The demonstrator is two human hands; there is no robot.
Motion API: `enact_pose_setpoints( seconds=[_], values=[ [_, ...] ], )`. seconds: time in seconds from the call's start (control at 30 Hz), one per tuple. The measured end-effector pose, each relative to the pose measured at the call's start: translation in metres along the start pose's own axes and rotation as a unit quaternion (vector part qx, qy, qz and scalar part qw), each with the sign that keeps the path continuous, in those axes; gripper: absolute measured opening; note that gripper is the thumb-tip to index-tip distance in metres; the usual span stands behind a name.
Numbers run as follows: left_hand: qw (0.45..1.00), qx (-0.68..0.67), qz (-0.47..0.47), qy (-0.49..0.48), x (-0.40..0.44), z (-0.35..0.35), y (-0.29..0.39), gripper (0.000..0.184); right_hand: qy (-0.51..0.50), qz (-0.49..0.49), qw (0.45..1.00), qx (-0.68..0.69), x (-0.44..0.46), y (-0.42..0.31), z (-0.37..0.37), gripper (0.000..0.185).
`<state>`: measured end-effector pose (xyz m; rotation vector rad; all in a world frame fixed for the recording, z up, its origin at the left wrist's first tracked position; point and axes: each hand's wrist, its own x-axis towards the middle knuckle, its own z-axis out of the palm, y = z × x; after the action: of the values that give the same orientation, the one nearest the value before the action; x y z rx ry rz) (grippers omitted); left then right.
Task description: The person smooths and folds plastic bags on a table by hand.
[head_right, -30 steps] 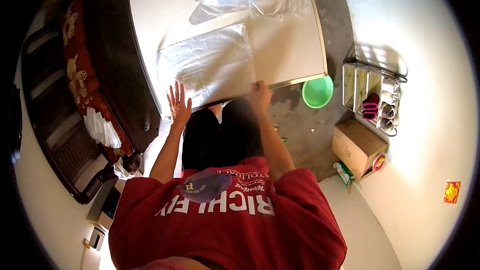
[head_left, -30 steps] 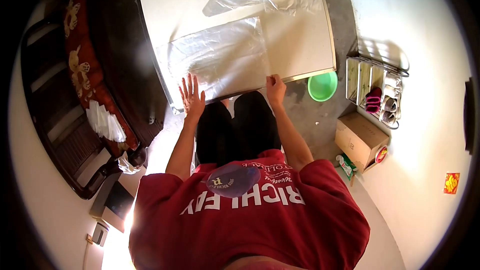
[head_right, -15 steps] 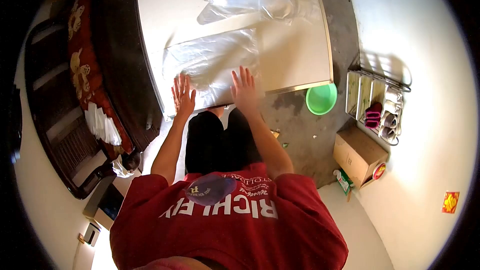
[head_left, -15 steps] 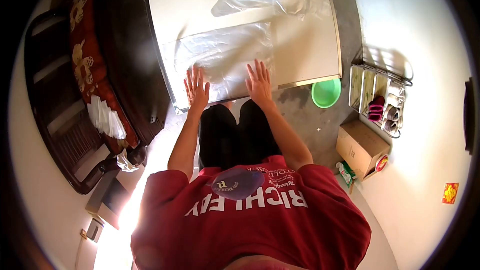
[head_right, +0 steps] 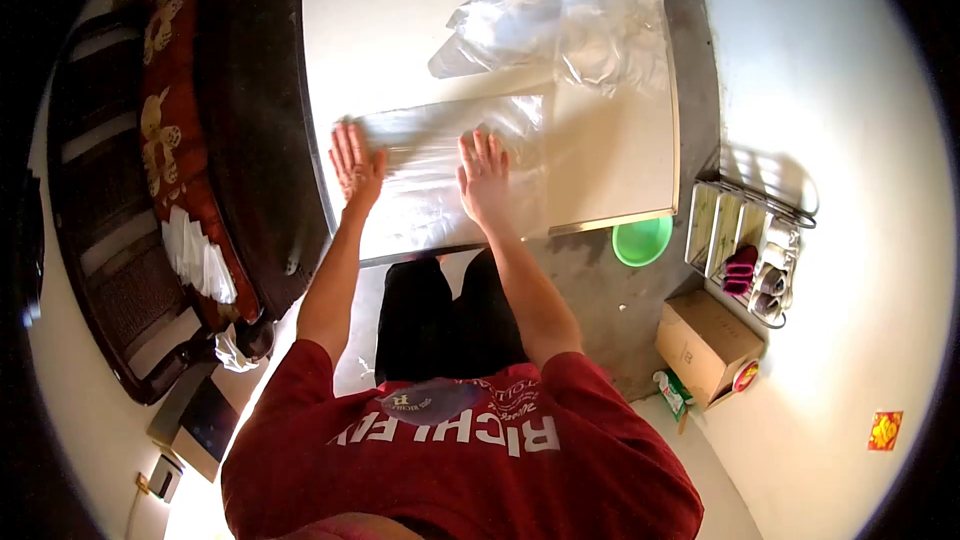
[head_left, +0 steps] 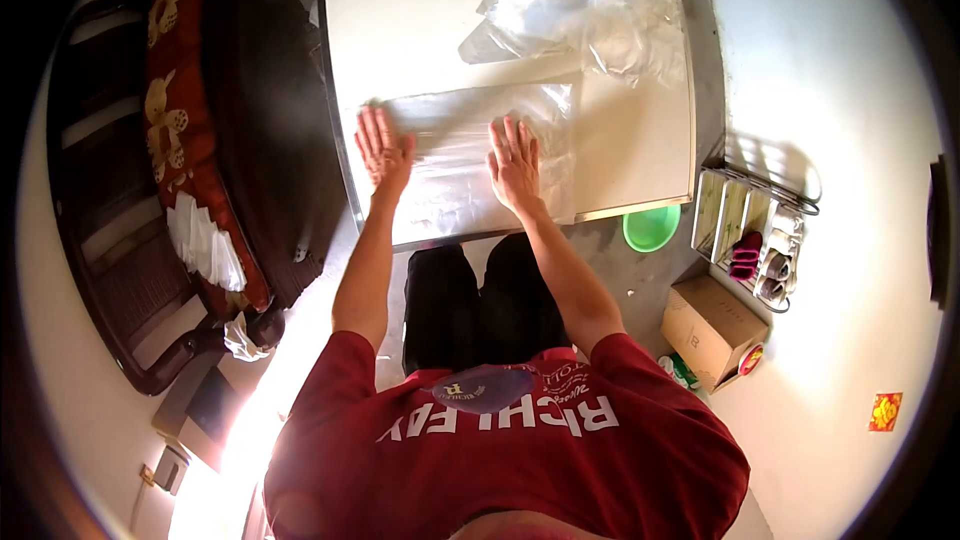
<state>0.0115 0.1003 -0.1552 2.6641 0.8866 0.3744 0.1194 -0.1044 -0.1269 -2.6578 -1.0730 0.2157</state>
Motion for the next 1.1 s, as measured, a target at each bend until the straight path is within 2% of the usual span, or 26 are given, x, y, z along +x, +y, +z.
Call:
enact_pose_setpoints(
  seconds=[0.03,0.07,0.17,0.23,0.33,0.4,0.5,0.53,0.6,0.67,0.73,0.8,0.83,0.93,1.03,1.1],
  values=[
    [0.999,0.024,-0.008,0.022,0.004,-0.001,-0.008,0.077,-0.01,-0.001,1.0,0.018,-0.001,0.004,-0.001,0.055],
    [0.999,0.045,-0.019,-0.001,0.006,-0.004,-0.015,0.079,-0.021,-0.003,0.999,0.037,-0.001,0.009,-0.004,0.055],
    [0.997,0.051,-0.009,-0.049,0.009,-0.017,-0.025,0.077,-0.031,-0.003,0.999,0.017,-0.007,0.018,-0.006,0.055],
    [0.997,0.069,-0.011,-0.033,0.006,-0.016,-0.024,0.076,-0.077,0.01,0.997,0.028,-0.004,0.021,-0.015,0.056],
    [0.996,0.079,-0.007,-0.039,-0.002,-0.022,-0.005,0.071,-0.034,0.027,0.996,0.083,-0.006,0.021,-0.028,0.056],
    [0.995,0.058,0.024,-0.082,-0.019,-0.021,0.016,0.069,-0.013,0.025,0.997,0.071,-0.016,0.021,-0.038,0.055],
    [0.99,-0.01,0.054,-0.131,-0.054,-0.024,0.056,0.067,0.041,0.033,0.991,0.127,-0.036,0.027,-0.04,0.045],
    [0.983,-0.03,0.044,-0.176,-0.065,-0.033,0.075,0.069,0.042,0.035,0.99,0.129,-0.048,0.031,-0.04,0.045],
    [0.966,-0.056,0.069,-0.243,-0.077,-0.036,0.096,0.068,0.048,0.093,0.98,0.171,-0.058,0.042,-0.037,0.038],
    [0.962,-0.06,0.063,-0.259,-0.088,-0.024,0.107,0.065,0.065,0.114,0.971,0.199,-0.064,0.059,-0.032,0.035],
    [0.971,-0.057,0.055,-0.226,-0.088,-0.017,0.117,0.059,0.076,0.131,0.962,0.227,-0.063,0.076,-0.037,0.031],
    [0.982,0.002,-0.014,-0.191,-0.086,-0.014,0.129,0.053,0.068,0.164,0.96,0.217,-0.065,0.093,-0.041,0.027],
    [0.988,0.002,-0.003,-0.156,-0.081,-0.012,0.137,0.048,0.065,0.162,0.96,0.221,-0.063,0.105,-0.042,0.027],
    [0.989,-0.015,0.009,-0.147,-0.065,-0.006,0.166,0.046,0.042,0.138,0.97,0.197,-0.054,0.143,-0.033,0.026],
    [0.988,-0.066,0.003,-0.142,-0.045,0.007,0.203,0.043,0.077,0.144,0.959,0.231,-0.028,0.171,-0.032,0.029],
    [0.985,-0.121,0.026,-0.123,-0.033,0.022,0.225,0.04,0.019,0.218,0.926,0.307,-0.011,0.187,-0.042,0.032]
  ],
)
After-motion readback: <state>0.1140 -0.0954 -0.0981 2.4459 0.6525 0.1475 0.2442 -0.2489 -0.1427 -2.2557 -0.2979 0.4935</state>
